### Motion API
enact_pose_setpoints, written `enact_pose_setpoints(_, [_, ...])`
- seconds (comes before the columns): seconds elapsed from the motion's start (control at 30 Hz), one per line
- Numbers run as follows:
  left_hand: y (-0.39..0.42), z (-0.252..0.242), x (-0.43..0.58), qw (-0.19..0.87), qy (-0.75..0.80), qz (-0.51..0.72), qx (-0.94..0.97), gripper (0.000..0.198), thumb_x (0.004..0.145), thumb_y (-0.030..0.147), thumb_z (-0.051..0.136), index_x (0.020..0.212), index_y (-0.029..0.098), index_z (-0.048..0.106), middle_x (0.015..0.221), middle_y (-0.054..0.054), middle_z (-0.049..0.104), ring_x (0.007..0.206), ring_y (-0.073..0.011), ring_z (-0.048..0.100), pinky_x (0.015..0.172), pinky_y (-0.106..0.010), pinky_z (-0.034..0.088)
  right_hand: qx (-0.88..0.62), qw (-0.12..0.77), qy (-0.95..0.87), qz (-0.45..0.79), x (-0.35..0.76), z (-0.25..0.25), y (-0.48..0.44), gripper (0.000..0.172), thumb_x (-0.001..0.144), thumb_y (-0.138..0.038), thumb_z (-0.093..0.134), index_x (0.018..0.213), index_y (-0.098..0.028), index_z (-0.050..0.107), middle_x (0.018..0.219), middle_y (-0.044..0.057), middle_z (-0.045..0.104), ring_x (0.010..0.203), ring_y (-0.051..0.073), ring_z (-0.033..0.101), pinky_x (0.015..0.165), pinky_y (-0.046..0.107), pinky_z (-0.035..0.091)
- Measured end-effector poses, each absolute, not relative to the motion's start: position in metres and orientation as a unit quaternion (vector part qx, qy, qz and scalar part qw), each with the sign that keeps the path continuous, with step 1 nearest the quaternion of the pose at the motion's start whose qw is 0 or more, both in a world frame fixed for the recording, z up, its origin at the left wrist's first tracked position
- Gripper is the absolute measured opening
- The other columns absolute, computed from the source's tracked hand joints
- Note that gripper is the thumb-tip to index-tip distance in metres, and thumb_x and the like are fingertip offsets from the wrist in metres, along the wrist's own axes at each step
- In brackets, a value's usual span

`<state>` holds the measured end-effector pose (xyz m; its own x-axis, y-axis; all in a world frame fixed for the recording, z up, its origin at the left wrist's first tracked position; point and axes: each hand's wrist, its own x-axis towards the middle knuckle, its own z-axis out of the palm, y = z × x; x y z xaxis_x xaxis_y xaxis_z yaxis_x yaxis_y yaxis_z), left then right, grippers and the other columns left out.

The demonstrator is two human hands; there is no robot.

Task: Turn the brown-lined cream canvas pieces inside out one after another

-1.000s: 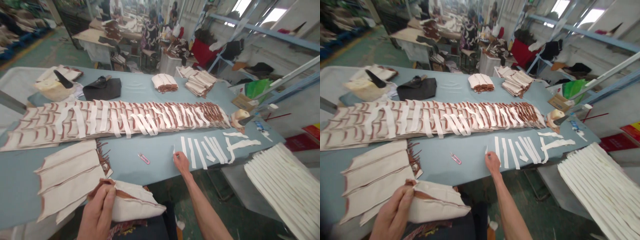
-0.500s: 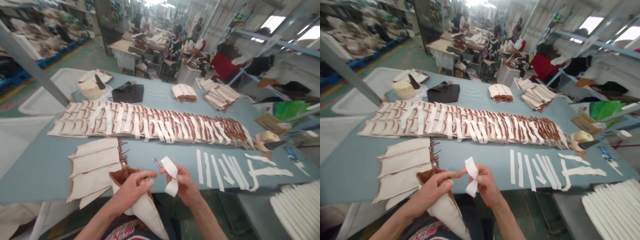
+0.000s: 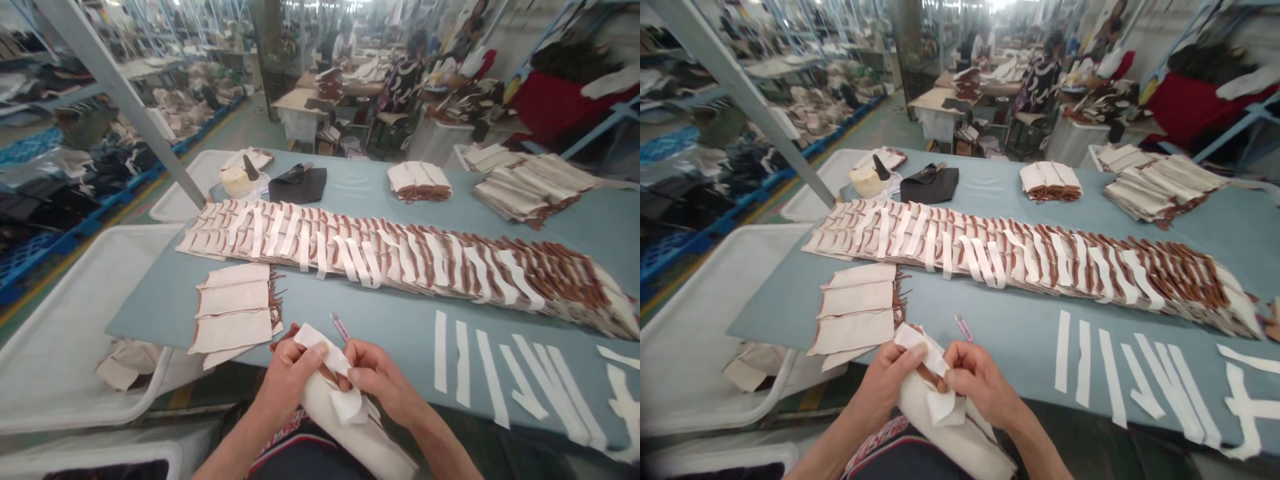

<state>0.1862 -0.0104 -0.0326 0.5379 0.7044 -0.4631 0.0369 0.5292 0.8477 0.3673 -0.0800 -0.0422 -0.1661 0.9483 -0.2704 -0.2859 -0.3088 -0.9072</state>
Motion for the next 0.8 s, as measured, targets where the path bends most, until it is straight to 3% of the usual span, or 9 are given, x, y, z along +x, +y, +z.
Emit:
enact_pose_setpoints(0.17, [-0.008, -0.005, 0.162, 0.735, 0.382, 0.177, 0.531, 0.045, 0.086, 0.054, 0.069, 0.076, 0.011, 0.07, 0.068, -0.006, 0.07, 0.058, -0.0147, 0.057, 0.054, -0.022, 0.042, -0.599, 0.432, -0.46, 0.493, 0.356, -0.022, -0.069, 0.033, 0.093, -0.052, 0.058, 0.101, -0.02, 0.066, 0.079, 0.0, 0.066, 0.07, 0.017, 0.055, 0.067, 0.028, 0.043])
enact_pose_setpoints(0.27, [-0.005, 0.002, 0.15, 0.709, 0.364, 0.173, 0.579, 0.041, 0.092, 0.049, 0.062, 0.073, 0.012, 0.066, 0.067, -0.003, 0.065, 0.061, -0.0137, 0.053, 0.054, -0.022, 0.04, -0.607, 0.46, -0.507, 0.405, 0.325, -0.004, -0.061, 0.022, 0.086, -0.04, 0.068, 0.097, -0.021, 0.071, 0.096, 0.004, 0.072, 0.09, 0.021, 0.062, 0.085, 0.032, 0.047])
enact_pose_setpoints(0.33, [-0.001, 0.002, 0.144, 0.689, 0.358, 0.183, 0.603, 0.04, 0.093, 0.044, 0.06, 0.068, 0.013, 0.061, 0.066, -0.001, 0.059, 0.062, -0.0125, 0.048, 0.055, -0.021, 0.037, -0.593, 0.489, -0.491, 0.411, 0.3, 0.001, -0.056, 0.016, 0.09, -0.036, 0.066, 0.09, -0.021, 0.071, 0.092, 0.003, 0.072, 0.089, 0.021, 0.064, 0.087, 0.032, 0.048])
enact_pose_setpoints(0.47, [0.008, -0.001, 0.126, 0.667, 0.343, 0.185, 0.634, 0.038, 0.093, 0.042, 0.059, 0.068, 0.013, 0.063, 0.067, -0.001, 0.055, 0.064, -0.0129, 0.046, 0.058, -0.022, 0.036, -0.57, 0.567, -0.39, 0.448, 0.269, -0.008, -0.049, 0.027, 0.096, -0.044, 0.063, 0.087, -0.019, 0.068, 0.089, 0.004, 0.072, 0.082, 0.018, 0.064, 0.079, 0.03, 0.051])
enact_pose_setpoints(0.57, [0.012, -0.003, 0.11, 0.711, 0.311, 0.191, 0.601, 0.036, 0.092, 0.046, 0.062, 0.106, 0.015, 0.072, 0.087, -0.004, 0.062, 0.076, -0.0165, 0.053, 0.066, -0.024, 0.041, -0.591, 0.631, -0.301, 0.402, 0.264, -0.025, -0.045, 0.035, 0.095, -0.053, 0.064, 0.085, -0.02, 0.064, 0.075, 0.001, 0.066, 0.068, 0.015, 0.058, 0.069, 0.027, 0.05])
enact_pose_setpoints(0.63, [0.012, -0.006, 0.104, 0.763, 0.295, 0.2, 0.539, 0.05, 0.091, 0.05, 0.065, 0.128, 0.018, 0.061, 0.093, -0.003, 0.061, 0.075, -0.0148, 0.054, 0.065, -0.023, 0.042, -0.598, 0.646, -0.267, 0.393, 0.262, -0.035, -0.045, 0.041, 0.093, -0.058, 0.065, 0.079, -0.021, 0.059, 0.062, -0.004, 0.057, 0.057, 0.013, 0.051, 0.059, 0.025, 0.046])
enact_pose_setpoints(0.8, [0.008, -0.021, 0.102, 0.787, 0.354, 0.201, 0.464, 0.05, 0.086, 0.052, 0.076, 0.113, 0.019, 0.05, 0.08, 0.003, 0.059, 0.065, -0.0108, 0.053, 0.06, -0.02, 0.042, -0.615, 0.605, -0.205, 0.463, 0.242, -0.054, -0.058, 0.049, 0.087, -0.068, 0.067, 0.079, -0.021, 0.053, 0.058, -0.007, 0.049, 0.048, 0.009, 0.041, 0.046, 0.021, 0.037])
